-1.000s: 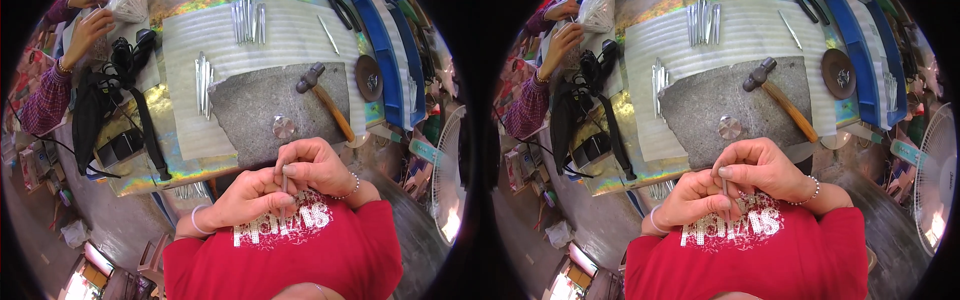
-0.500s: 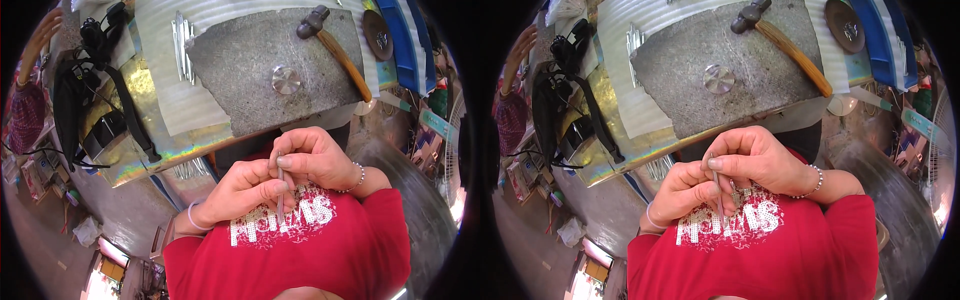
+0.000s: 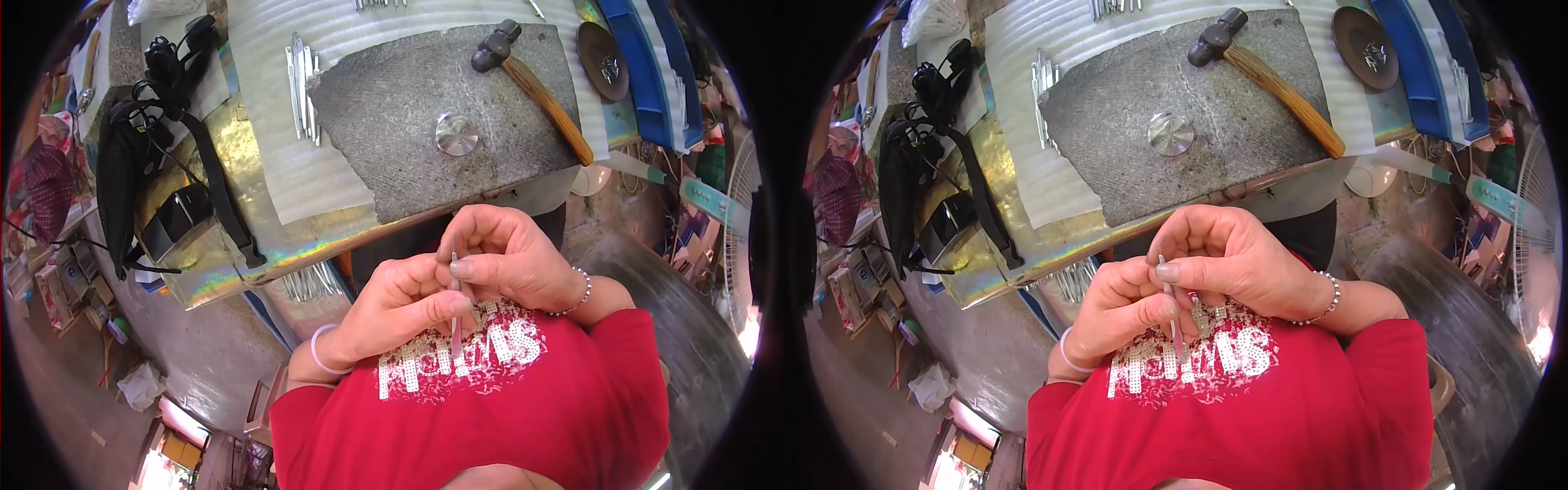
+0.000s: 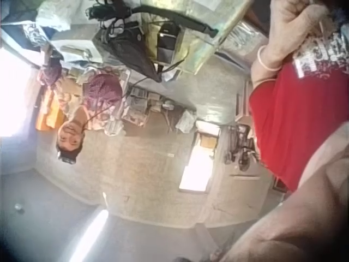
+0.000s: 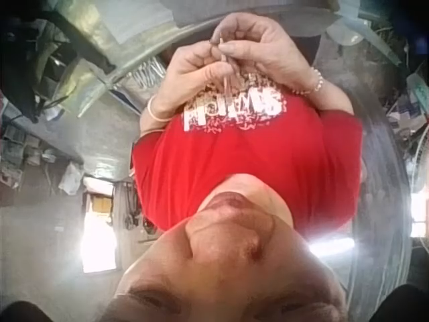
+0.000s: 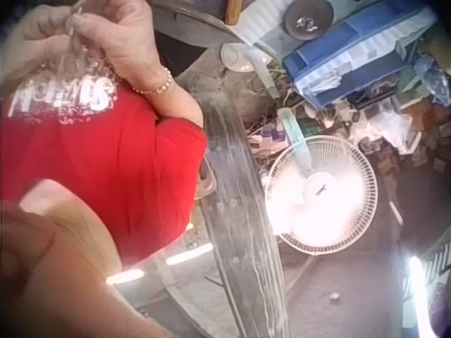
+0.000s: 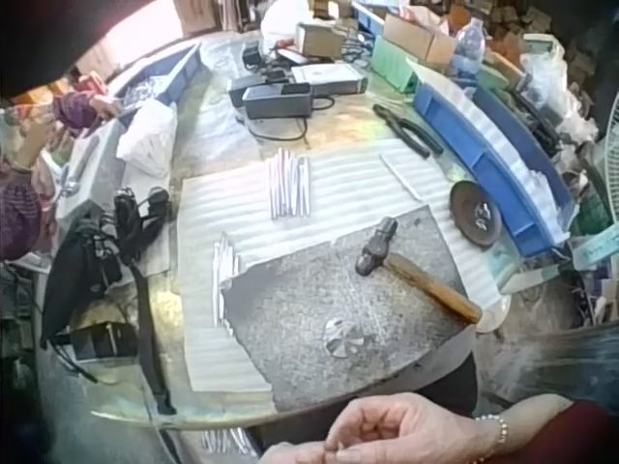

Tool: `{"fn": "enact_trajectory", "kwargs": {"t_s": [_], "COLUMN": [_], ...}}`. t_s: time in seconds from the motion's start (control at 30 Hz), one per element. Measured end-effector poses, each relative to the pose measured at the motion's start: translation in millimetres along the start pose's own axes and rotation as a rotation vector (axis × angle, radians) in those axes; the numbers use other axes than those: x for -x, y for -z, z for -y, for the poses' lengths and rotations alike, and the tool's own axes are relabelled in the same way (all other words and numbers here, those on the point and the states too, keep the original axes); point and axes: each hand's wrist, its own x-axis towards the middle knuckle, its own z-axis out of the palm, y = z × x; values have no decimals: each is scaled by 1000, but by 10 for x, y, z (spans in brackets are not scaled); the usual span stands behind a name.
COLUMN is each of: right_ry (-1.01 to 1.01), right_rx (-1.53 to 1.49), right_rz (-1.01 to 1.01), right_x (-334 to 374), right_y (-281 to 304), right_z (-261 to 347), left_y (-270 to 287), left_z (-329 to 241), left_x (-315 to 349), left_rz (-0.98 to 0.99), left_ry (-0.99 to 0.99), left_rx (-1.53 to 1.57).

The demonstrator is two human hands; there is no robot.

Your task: Hammering and shaping small metal tubes on a workbench using a punch and hammer.

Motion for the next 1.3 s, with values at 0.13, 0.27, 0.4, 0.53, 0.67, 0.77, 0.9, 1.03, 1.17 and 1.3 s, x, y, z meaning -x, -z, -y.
{"fn": "enact_trajectory", "kwargs": {"t_s": [0.13, 0.27, 0.4, 0.53, 0.67, 0.77, 0.9, 1.03, 1.17, 1.3], "right_ry": [48, 38, 16, 29, 79, 142, 190, 191, 187, 185], "right_rx": [15, 2, -16, 4, 39, 73, 118, 30, 18, 10], "right_rz": [-5, -24, 13, -17, -40, -49, -82, -81, -63, -65], "right_x": [-11, -15, -21, -34, -50, -45, -57, -59, -50, -65], "right_y": [35, 10, 17, 16, 21, -12, 10, 14, 14, 26], "right_z": [-35, 13, 72, 72, 71, 112, 101, 103, 132, 134], "left_y": [-16, -32, -43, -20, -6, -15, -30, -19, -23, -24], "left_z": [-10, -41, -51, -88, -69, -77, -82, -146, -131, -141], "left_x": [-28, -43, -69, -81, -101, -103, -94, -116, -123, -127], "left_rz": [-16, -48, -63, -68, -80, -106, -126, -95, -84, -77], "left_ry": [-15, -17, -32, -35, -41, -69, -193, -183, -181, -192], "left_rx": [-13, -28, -36, -33, -11, -19, -125, -184, -143, -168]}}
